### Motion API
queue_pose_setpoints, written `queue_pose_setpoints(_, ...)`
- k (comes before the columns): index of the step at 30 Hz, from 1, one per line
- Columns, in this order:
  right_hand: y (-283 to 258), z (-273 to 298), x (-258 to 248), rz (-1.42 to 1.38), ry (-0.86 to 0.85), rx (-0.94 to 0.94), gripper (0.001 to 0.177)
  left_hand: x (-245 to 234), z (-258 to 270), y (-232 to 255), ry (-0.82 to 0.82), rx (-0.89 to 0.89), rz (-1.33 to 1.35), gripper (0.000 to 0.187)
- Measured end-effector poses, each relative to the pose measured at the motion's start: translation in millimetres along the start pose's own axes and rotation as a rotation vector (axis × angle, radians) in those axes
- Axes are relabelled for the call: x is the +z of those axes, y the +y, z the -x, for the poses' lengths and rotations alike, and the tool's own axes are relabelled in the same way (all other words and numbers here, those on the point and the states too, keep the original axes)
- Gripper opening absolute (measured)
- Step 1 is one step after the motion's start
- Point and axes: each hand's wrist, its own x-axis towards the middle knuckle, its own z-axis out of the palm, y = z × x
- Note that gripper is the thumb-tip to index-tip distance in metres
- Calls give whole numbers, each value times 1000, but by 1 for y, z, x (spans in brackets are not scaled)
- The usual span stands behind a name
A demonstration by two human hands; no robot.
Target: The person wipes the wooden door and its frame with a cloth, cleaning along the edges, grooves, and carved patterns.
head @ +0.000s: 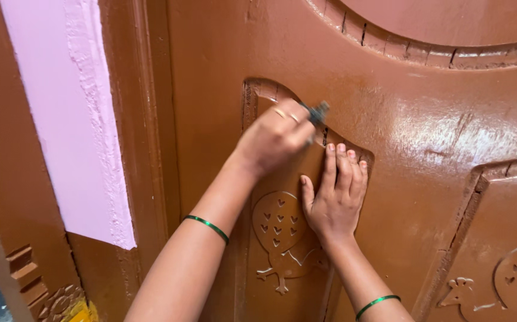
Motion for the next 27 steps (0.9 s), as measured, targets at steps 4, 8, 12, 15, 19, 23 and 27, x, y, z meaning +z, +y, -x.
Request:
queue_pose_setpoints(4,-1,-1,-2,3,6,-5,70,1,-3,-2,250,-379,-139,7)
queue_pose_setpoints(8,2,3,3,5,-3,-1,70,24,-14,39,116,-347,-57,2)
queue_pose_setpoints(12,2,3,5,-4,7,5,69,14,-4,40,153,-44,-32,7)
queue_pose_setpoints(15,-1,2,1,17,5,1,70,3,1,4,-21,-19,-213,5)
queue_pose_setpoints(19,-3,-2,-2,46,6,-9,70,-15,17,-31,225,-442,-120,12)
queue_pose_setpoints(23,-4,-1,-3,44,-12,5,70,-2,29,-4,185,-572,-241,10)
queue_pose_setpoints(27,-6,4,-3,42,-8,8,69,-7,60,24,120,-553,-239,12)
